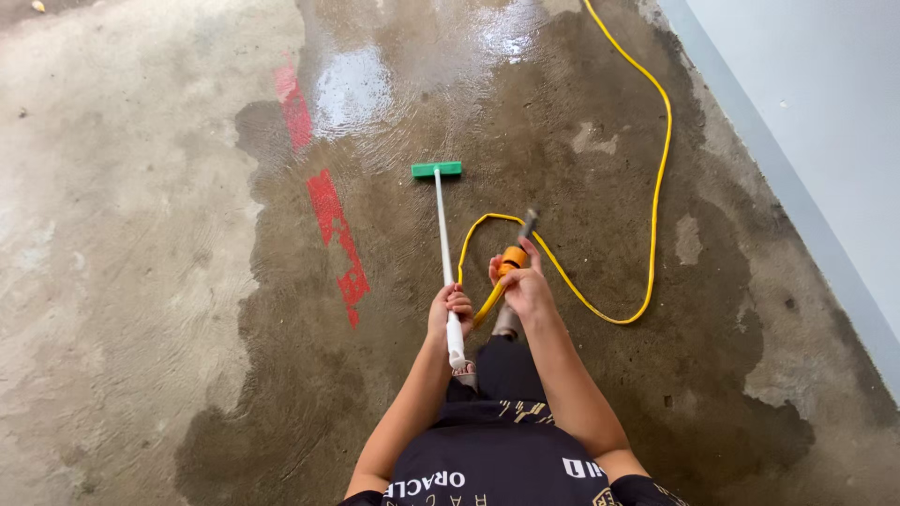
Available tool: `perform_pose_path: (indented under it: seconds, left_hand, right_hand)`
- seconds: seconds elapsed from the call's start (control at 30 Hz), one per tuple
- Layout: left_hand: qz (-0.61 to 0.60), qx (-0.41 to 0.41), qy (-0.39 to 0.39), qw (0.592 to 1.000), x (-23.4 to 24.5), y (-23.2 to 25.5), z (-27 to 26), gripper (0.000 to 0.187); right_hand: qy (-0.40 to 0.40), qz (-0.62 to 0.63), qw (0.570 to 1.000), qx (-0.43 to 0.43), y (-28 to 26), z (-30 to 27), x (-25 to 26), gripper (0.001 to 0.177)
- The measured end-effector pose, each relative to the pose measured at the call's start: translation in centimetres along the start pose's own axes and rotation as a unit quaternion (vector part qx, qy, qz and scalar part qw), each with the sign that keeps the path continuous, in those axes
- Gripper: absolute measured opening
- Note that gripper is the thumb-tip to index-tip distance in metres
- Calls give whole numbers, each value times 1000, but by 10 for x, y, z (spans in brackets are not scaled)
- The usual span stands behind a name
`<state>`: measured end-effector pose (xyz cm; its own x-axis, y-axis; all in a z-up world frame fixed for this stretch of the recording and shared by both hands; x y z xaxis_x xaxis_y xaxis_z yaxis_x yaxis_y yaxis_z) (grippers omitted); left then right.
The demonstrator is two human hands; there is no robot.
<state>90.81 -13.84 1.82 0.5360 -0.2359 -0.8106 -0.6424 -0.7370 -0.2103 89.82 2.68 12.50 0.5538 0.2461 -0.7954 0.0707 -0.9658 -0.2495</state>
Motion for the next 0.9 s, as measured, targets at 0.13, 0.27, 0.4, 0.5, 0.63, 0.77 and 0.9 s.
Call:
perform_pose_path:
  seconds: [0.13, 0.27, 0.4, 0.5, 0.63, 0.77, 0.9]
  left_hand:
    - [57, -23, 35, 998, 19, -23, -10, 13]
    - [154, -57, 82, 983, 35, -50, -19, 10]
    - [292, -88, 138, 942, 47, -73, -33, 12]
    - [343, -137, 216, 904, 58, -89, -37, 16]
    - [279, -182, 140, 932, 68, -152, -29, 23]
    - [246, -186, 154, 939, 84, -210, -20, 25]
    - [264, -189, 212, 922, 105, -246, -25, 27]
  right_hand:
    - [147, 20, 989, 12, 13, -20, 52, 88]
    - [67, -164, 984, 6, 34, -46, 84, 67]
    - [4, -311, 950, 37, 40, -65, 104, 30]
    - [-19, -378, 924, 48, 32, -88, 129, 24]
    - [-162, -428, 884, 95, 24, -137, 159, 20]
    - [-146, -469, 871, 30, -18, -210, 171, 23]
    - [-260, -593, 761, 52, -69, -302, 131, 35]
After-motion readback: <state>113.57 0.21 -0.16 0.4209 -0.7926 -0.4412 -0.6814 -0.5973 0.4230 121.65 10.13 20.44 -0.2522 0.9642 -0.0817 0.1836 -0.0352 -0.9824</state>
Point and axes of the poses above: each hand's wrist, its own z-axis towards the middle knuckle, its own x-axis out of the back of the hand, y = z × x, the point moved 4 cm from there along z, towards the middle knuckle, and after that the axes turned 13 degrees about z, right-handed, at the moved point
